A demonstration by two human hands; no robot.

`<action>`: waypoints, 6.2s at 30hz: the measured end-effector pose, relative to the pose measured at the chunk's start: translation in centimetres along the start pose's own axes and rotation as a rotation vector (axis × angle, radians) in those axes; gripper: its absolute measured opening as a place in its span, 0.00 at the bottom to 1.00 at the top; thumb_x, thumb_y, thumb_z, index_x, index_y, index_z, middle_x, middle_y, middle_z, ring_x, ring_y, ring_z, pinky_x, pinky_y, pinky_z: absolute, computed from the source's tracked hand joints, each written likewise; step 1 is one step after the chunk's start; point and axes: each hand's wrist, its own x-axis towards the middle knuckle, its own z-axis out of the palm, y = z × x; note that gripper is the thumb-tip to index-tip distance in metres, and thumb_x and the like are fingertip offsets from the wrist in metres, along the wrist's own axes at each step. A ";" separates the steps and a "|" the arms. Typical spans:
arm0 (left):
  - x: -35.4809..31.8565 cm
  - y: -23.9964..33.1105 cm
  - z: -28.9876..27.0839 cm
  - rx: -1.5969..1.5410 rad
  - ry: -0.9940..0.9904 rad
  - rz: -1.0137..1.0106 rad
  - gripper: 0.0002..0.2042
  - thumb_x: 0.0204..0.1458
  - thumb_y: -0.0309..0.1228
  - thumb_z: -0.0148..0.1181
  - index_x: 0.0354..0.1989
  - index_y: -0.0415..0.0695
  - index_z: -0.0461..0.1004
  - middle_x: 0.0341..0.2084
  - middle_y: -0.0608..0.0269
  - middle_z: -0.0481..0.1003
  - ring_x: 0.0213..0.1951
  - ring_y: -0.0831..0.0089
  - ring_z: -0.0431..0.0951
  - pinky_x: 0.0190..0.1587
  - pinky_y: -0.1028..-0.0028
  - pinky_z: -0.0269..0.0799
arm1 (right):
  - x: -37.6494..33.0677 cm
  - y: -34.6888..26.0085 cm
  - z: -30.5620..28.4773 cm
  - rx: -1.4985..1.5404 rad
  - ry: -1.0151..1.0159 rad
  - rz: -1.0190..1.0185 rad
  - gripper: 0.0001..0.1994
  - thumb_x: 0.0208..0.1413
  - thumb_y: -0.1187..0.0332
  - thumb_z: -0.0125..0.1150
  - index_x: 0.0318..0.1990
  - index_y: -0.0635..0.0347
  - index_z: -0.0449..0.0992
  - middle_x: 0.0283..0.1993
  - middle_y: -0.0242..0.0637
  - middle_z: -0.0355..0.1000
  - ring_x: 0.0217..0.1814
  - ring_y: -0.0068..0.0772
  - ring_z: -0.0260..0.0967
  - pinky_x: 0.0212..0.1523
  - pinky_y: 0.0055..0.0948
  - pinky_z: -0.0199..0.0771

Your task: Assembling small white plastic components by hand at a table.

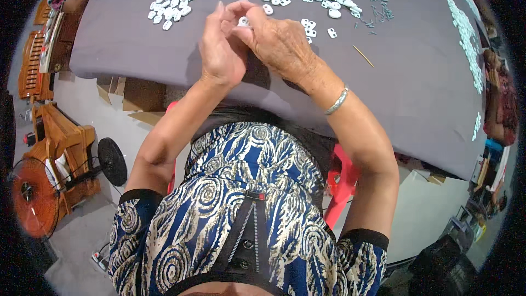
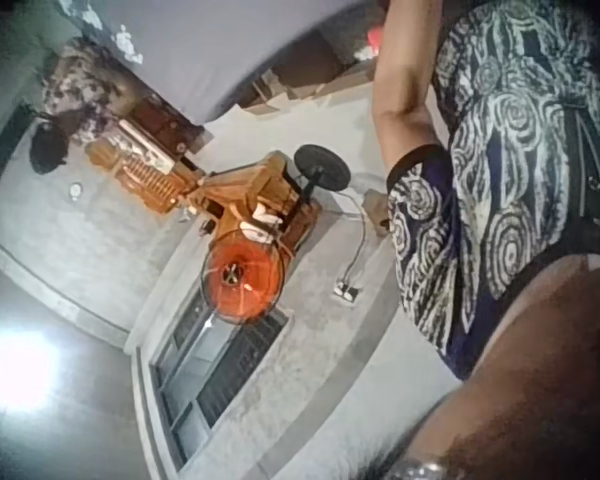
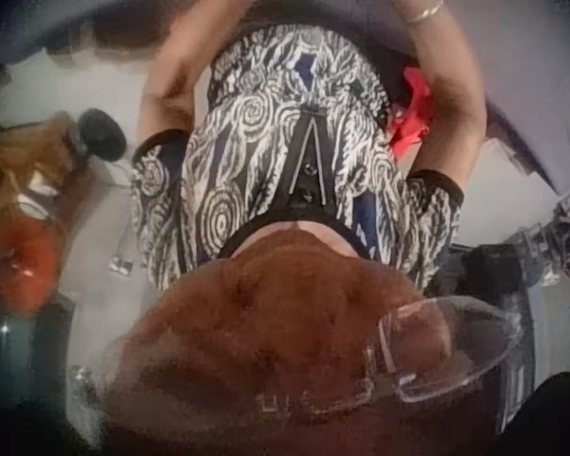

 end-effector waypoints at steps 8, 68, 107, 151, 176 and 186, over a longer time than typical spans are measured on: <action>-0.2 1.2 -0.2 0.523 -0.015 0.086 0.05 0.54 0.24 0.52 0.39 0.40 0.70 0.29 0.69 0.71 0.29 0.83 0.71 0.35 0.82 0.67 | 0.5 1.8 -1.4 0.056 -0.029 0.075 0.13 0.53 0.61 0.59 0.33 0.59 0.64 0.21 0.45 0.67 0.25 0.49 0.69 0.24 0.39 0.67; 0.3 1.1 -2.3 1.103 -0.169 0.495 0.07 0.46 0.24 0.57 0.35 0.39 0.71 0.27 0.57 0.68 0.31 0.64 0.72 0.34 0.69 0.68 | 0.2 3.5 -3.9 0.378 -0.070 0.312 0.04 0.46 0.75 0.60 0.28 0.66 0.75 0.22 0.34 0.68 0.24 0.22 0.65 0.26 0.23 0.65; -0.7 0.0 -1.1 0.626 -0.029 0.193 0.04 0.54 0.26 0.57 0.35 0.39 0.74 0.24 0.72 0.73 0.26 0.87 0.70 0.26 0.85 0.66 | -0.2 1.6 -2.7 0.856 -0.055 0.481 0.04 0.58 0.71 0.52 0.35 0.60 0.71 0.24 0.23 0.65 0.22 0.10 0.58 0.22 0.13 0.59; 1.1 1.3 -2.3 0.582 -0.192 0.037 0.08 0.52 0.22 0.57 0.41 0.37 0.74 0.31 0.67 0.75 0.30 0.83 0.72 0.33 0.83 0.68 | 0.2 2.6 -2.6 0.536 0.008 0.308 0.06 0.53 0.70 0.55 0.33 0.65 0.73 0.24 0.33 0.70 0.27 0.17 0.65 0.29 0.22 0.67; 1.0 0.4 -2.2 0.579 -0.089 0.059 0.06 0.52 0.23 0.57 0.37 0.39 0.75 0.27 0.70 0.73 0.26 0.85 0.69 0.28 0.85 0.66 | -4.8 10.1 -9.1 -0.140 -0.034 0.603 0.09 0.47 0.67 0.59 0.29 0.65 0.74 0.25 0.46 0.71 0.28 0.43 0.70 0.32 0.36 0.68; 1.2 0.5 -2.4 0.578 -0.115 0.080 0.06 0.51 0.22 0.57 0.37 0.38 0.75 0.27 0.69 0.73 0.26 0.85 0.69 0.27 0.84 0.67 | -4.5 10.7 -8.5 0.046 0.072 0.600 0.07 0.49 0.69 0.59 0.30 0.64 0.75 0.18 0.31 0.68 0.23 0.17 0.61 0.26 0.22 0.63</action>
